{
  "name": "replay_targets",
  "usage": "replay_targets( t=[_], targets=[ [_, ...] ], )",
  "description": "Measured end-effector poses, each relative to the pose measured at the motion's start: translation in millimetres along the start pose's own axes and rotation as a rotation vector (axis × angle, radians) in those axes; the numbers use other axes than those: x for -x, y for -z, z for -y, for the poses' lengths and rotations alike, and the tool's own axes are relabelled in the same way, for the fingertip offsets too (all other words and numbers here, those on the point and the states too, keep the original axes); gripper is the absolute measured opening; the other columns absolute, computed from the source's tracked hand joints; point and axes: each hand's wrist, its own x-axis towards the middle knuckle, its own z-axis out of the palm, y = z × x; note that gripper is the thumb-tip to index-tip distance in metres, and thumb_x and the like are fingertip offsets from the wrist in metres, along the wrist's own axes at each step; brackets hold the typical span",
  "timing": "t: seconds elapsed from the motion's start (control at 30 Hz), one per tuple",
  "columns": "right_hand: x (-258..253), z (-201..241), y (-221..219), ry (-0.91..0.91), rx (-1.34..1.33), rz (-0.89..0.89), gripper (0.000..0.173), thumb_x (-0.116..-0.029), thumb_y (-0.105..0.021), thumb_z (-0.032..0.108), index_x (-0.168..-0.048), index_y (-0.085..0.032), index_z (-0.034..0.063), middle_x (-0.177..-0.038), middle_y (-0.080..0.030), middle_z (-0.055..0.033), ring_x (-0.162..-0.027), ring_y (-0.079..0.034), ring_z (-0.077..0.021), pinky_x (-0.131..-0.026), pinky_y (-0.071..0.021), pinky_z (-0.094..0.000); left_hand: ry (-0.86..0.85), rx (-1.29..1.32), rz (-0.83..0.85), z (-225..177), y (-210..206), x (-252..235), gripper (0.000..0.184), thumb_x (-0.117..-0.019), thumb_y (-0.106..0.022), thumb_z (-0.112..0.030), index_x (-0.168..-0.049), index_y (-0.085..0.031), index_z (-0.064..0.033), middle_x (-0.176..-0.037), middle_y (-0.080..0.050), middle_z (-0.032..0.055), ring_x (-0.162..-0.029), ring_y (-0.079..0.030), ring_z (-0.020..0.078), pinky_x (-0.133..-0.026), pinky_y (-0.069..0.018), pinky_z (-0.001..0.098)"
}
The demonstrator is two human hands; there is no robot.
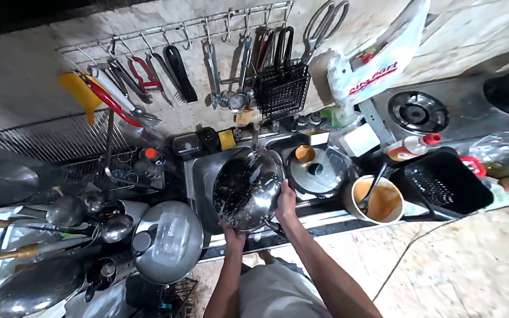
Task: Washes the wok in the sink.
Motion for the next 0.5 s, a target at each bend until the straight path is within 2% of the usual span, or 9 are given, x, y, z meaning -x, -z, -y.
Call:
replay_targets(
  t=[0.1,0.13,0.17,0.23,0.33,0.37,0.4,0.5],
  targets=[
    [-23,-5,-15,-0.001,0.093,0.054,0.057,-0.1107,-0.039,0.047,-0.091,-0.066,0.0019,-0.073,-0.062,-0.0094,-0.063,-0.062,-0.0189,-0.059,-0.0552,-0.0395,-0.001,-0.108,-0.03,-2,1,-3,0.057,-0.1084,-0.022,-0.057,-0.129,-0.053,-0.0137,-0.11,-0.067,0.0088,-0.095,-0.066,0.0204,-0.076,-0.0568,0.0395],
    [-31,-7,-18,0.009,0.128,0.079,0.057,-0.1104,-0.039,0.048,-0.089,-0.065,0.0027,-0.07,-0.059,-0.0082,-0.059,-0.059,-0.0183,-0.056,-0.0531,-0.0386,0.016,-0.166,-0.05,-3,-1,-4,0.056,-0.1091,-0.023,-0.056,-0.129,-0.053,-0.0128,-0.11,-0.066,0.009,-0.093,-0.065,0.0197,-0.074,-0.0556,0.0376],
    [-40,-9,-20,0.018,0.156,0.107,0.056,-0.1103,-0.039,0.048,-0.088,-0.064,0.0031,-0.07,-0.058,-0.0077,-0.059,-0.058,-0.0181,-0.056,-0.0523,-0.0387,0.037,-0.224,-0.074,-4,-3,-6,0.057,-0.109,-0.023,-0.056,-0.132,-0.052,-0.012,-0.114,-0.065,0.01,-0.095,-0.064,0.0204,-0.076,-0.0547,0.0382],
    [-58,-11,-23,0.036,0.192,0.158,0.057,-0.11,-0.04,0.049,-0.086,-0.063,0.0033,-0.069,-0.056,-0.0071,-0.059,-0.056,-0.0178,-0.057,-0.0515,-0.0389,0.045,-0.355,-0.105,-6,-10,-14,0.064,-0.1088,-0.021,-0.058,-0.147,-0.043,-0.0111,-0.138,-0.056,0.0148,-0.116,-0.058,0.0272,-0.094,-0.0501,0.0468],
    [-76,-11,-21,0.073,0.216,0.234,0.058,-0.1101,-0.041,0.047,-0.081,-0.064,0.0032,-0.066,-0.057,-0.0057,-0.058,-0.057,-0.0159,-0.058,-0.0515,-0.0371,-0.14,-0.668,-0.105,-6,-21,-25,0.066,-0.1103,-0.02,-0.054,-0.161,-0.026,-0.0135,-0.163,-0.033,0.0168,-0.145,-0.038,0.0338,-0.113,-0.0363,0.0593],
    [-82,-12,-20,0.086,0.227,0.26,0.057,-0.1098,-0.042,0.047,-0.08,-0.064,0.004,-0.065,-0.057,-0.0052,-0.058,-0.056,-0.0155,-0.057,-0.0513,-0.0368,-0.241,-0.76,-0.074,-9,-26,-29,0.064,-0.1111,-0.022,-0.051,-0.163,-0.024,-0.0125,-0.167,-0.026,0.0154,-0.151,-0.029,0.0323,-0.119,-0.0289,0.0596],
    [-88,-13,-19,0.092,0.243,0.287,0.057,-0.1096,-0.042,0.048,-0.078,-0.063,0.005,-0.064,-0.056,-0.0046,-0.057,-0.056,-0.0155,-0.057,-0.0513,-0.0367,-0.348,-0.835,-0.057,-13,-35,-34,0.065,-0.1115,-0.024,-0.049,-0.163,-0.024,-0.0093,-0.168,-0.023,0.0157,-0.154,-0.025,0.031,-0.123,-0.0246,0.0566],
    [-100,-15,-17,0.083,0.282,0.337,0.058,-0.1092,-0.043,0.049,-0.075,-0.062,0.0067,-0.063,-0.053,-0.0035,-0.056,-0.054,-0.0154,-0.056,-0.0488,-0.0366,-0.585,-1.0,0.027,-36,-76,-56,0.062,-0.1125,-0.028,-0.041,-0.161,-0.027,-0.0026,-0.167,-0.026,0.0192,-0.154,-0.026,0.03,-0.126,-0.0228,0.0491]
  ],
)
